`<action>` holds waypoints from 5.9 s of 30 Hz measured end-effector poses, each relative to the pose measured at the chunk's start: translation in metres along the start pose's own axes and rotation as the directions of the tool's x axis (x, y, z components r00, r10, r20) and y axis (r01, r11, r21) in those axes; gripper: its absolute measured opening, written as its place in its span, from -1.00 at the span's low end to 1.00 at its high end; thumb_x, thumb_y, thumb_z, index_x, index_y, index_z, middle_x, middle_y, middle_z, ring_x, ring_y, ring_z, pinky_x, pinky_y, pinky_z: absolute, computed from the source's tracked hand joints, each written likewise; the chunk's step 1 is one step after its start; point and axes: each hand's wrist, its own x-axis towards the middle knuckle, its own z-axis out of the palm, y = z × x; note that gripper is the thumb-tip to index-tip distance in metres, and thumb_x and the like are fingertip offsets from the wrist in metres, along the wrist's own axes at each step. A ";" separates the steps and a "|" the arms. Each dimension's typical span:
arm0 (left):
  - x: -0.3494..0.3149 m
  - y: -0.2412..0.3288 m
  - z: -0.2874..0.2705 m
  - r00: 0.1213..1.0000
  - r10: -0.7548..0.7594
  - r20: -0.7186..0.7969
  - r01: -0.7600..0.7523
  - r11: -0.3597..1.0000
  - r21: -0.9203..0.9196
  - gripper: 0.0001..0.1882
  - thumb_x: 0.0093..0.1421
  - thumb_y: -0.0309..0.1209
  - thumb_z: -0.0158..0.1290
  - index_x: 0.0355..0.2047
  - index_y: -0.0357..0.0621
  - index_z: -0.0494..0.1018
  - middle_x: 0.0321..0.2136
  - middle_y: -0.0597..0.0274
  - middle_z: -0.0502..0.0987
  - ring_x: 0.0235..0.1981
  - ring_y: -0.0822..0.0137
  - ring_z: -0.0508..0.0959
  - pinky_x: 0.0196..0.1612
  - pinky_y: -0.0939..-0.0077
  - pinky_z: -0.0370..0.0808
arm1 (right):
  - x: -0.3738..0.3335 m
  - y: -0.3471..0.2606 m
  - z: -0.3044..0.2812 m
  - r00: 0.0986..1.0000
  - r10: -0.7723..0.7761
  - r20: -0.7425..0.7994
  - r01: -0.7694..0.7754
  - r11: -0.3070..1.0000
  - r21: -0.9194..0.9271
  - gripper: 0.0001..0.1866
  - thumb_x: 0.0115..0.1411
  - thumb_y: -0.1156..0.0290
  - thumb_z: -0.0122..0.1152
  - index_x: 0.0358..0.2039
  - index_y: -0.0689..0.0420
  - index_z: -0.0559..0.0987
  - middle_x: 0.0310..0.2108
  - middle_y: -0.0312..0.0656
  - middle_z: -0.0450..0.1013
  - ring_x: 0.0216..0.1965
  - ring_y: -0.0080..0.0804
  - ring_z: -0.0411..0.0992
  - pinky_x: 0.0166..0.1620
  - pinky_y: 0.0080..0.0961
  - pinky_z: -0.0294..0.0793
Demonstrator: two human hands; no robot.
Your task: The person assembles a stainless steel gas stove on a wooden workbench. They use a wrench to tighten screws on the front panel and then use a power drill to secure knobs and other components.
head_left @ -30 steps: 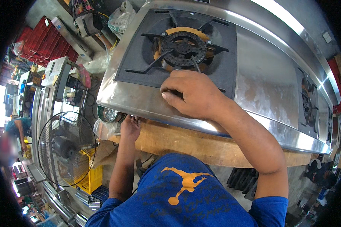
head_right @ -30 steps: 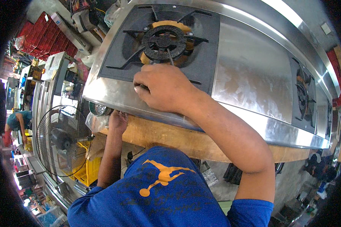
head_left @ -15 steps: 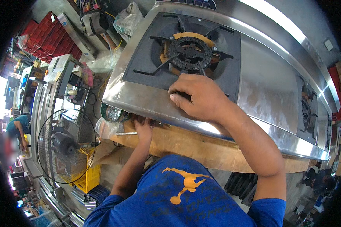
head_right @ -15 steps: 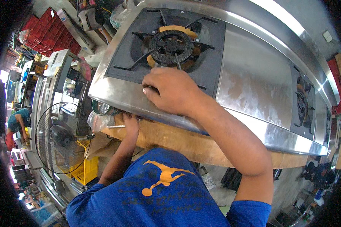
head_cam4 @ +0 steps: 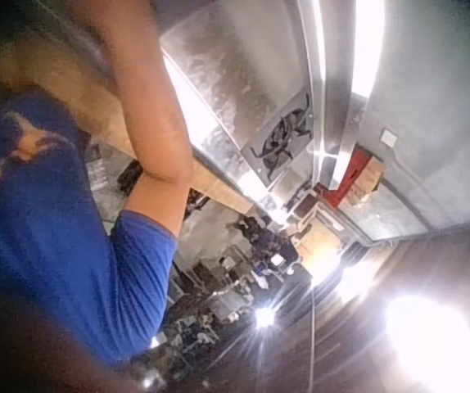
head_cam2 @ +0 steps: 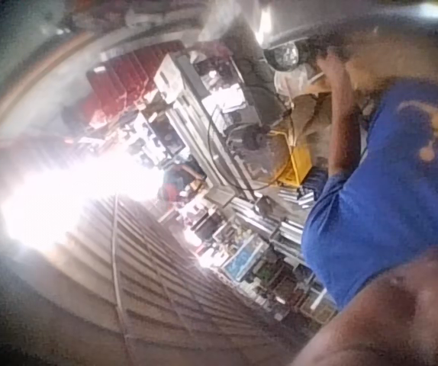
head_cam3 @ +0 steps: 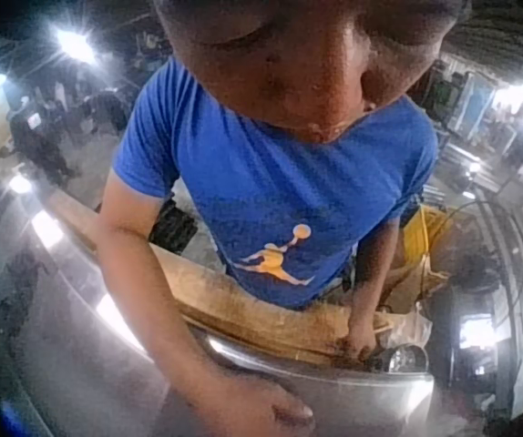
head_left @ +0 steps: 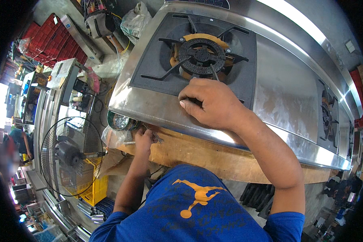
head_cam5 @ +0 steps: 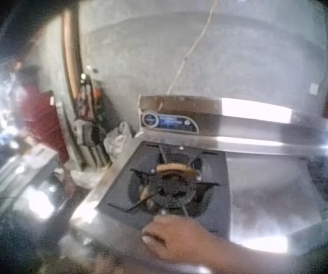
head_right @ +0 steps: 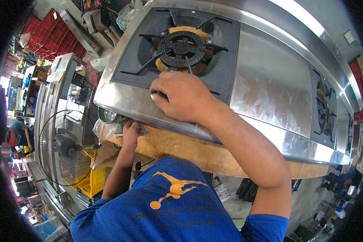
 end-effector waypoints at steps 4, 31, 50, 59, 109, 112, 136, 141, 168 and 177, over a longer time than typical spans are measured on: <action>0.007 -0.006 0.001 0.994 0.082 -0.069 -0.079 0.996 0.037 -0.80 0.33 -0.40 0.02 -0.21 -0.34 0.46 -0.41 0.23 0.49 -0.48 0.37 0.49 -0.44 0.42 0.47 | 0.001 0.000 -0.001 1.000 -0.019 -0.013 0.019 1.000 -0.014 -0.80 0.21 0.27 0.15 -0.30 0.12 0.60 -0.32 -0.07 0.50 -0.20 -0.02 0.50 -0.13 -0.12 0.49; 0.012 -0.059 0.038 0.858 0.465 -0.218 -0.312 0.810 0.496 -0.45 0.33 -0.44 0.08 0.24 -0.35 0.15 0.12 -0.06 0.42 0.01 0.11 0.53 -0.10 0.36 0.59 | -0.001 -0.009 0.005 0.999 -0.037 -0.014 0.037 0.999 -0.012 -0.80 0.20 0.27 0.16 -0.30 0.12 0.60 -0.34 -0.07 0.49 -0.21 -0.02 0.48 -0.15 -0.12 0.48; -0.004 0.013 -0.024 0.957 -0.262 0.125 0.258 0.570 -0.780 -0.88 0.43 -0.37 -0.10 -0.14 -0.08 0.40 -0.39 0.34 0.50 -0.48 0.51 0.48 -0.44 0.58 0.49 | 0.000 -0.040 0.018 0.998 0.040 0.041 -0.040 0.999 0.000 -0.82 0.21 0.30 0.22 -0.28 0.13 0.63 -0.35 -0.07 0.49 -0.24 -0.02 0.48 -0.15 -0.19 0.46; 0.004 0.005 -0.036 0.959 -0.189 0.210 0.282 0.584 -0.761 -0.85 0.43 -0.36 -0.08 -0.21 -0.11 0.44 -0.44 0.40 0.48 -0.50 0.54 0.44 -0.52 0.67 0.44 | 0.002 -0.053 0.028 0.997 0.074 0.017 -0.074 0.997 0.029 -0.85 0.15 0.40 0.26 -0.29 0.18 0.65 -0.39 -0.07 0.50 -0.31 -0.10 0.49 -0.20 -0.32 0.45; -0.033 -0.022 -0.052 0.984 -0.141 0.110 0.178 0.758 -0.627 -0.79 0.41 -0.43 -0.06 -0.02 -0.22 0.26 -0.43 0.20 0.46 -0.52 0.38 0.49 -0.49 0.40 0.52 | -0.014 -0.084 0.060 0.997 0.080 -0.015 -0.081 0.997 -0.011 -0.85 0.15 0.41 0.28 -0.30 0.20 0.65 -0.42 -0.11 0.51 -0.36 -0.22 0.49 -0.24 -0.41 0.43; -0.026 -0.016 -0.060 0.969 -0.194 0.150 0.242 0.668 -0.704 -0.85 0.42 -0.40 -0.08 -0.17 -0.24 0.28 -0.42 0.21 0.46 -0.52 0.39 0.46 -0.45 0.44 0.50 | -0.013 -0.083 0.061 0.997 0.078 -0.014 -0.078 0.997 -0.019 -0.85 0.14 0.41 0.28 -0.30 0.18 0.65 -0.42 -0.09 0.51 -0.37 -0.17 0.50 -0.25 -0.38 0.44; -0.036 -0.075 -0.053 0.994 0.069 -0.083 -0.046 0.965 0.258 -0.62 0.39 -0.21 -0.03 -0.13 -0.39 0.45 -0.30 -0.20 0.59 -0.31 -0.08 0.63 -0.20 0.08 0.56 | -0.029 -0.103 0.070 0.995 0.094 -0.023 -0.095 0.995 -0.039 -0.86 0.16 0.49 0.26 -0.30 0.27 0.63 -0.41 -0.16 0.52 -0.31 -0.38 0.47 -0.14 -0.50 0.41; -0.050 -0.075 -0.062 0.985 -0.163 0.059 0.171 0.965 -0.196 -0.70 0.43 -0.27 -0.09 -0.19 -0.32 0.43 -0.48 0.11 0.55 -0.59 0.28 0.58 -0.51 0.33 0.56 | -0.032 -0.102 0.064 0.998 0.054 -0.041 -0.055 0.998 -0.031 -0.86 0.12 0.45 0.28 -0.31 0.22 0.64 -0.41 -0.08 0.53 -0.34 -0.17 0.51 -0.20 -0.37 0.45; -0.101 -0.017 -0.135 0.873 0.460 -0.159 -0.421 0.878 0.228 -0.77 0.23 -0.40 0.12 -0.15 -0.26 0.55 -0.46 0.09 0.61 -0.50 0.32 0.61 -0.36 0.42 0.52 | -0.030 -0.108 0.048 0.998 0.025 -0.060 -0.028 0.998 -0.060 -0.85 0.12 0.44 0.27 -0.30 0.20 0.65 -0.40 -0.06 0.53 -0.34 -0.13 0.52 -0.23 -0.35 0.46; -0.097 -0.005 -0.155 0.865 0.445 -0.231 -0.350 0.867 0.356 -0.77 0.20 -0.36 0.14 -0.19 -0.24 0.58 -0.48 0.06 0.63 -0.47 0.28 0.62 -0.34 0.38 0.51 | -0.029 -0.100 0.035 0.997 0.040 -0.063 -0.044 0.997 -0.059 -0.84 0.14 0.42 0.27 -0.29 0.20 0.64 -0.39 -0.05 0.53 -0.32 -0.10 0.52 -0.21 -0.34 0.47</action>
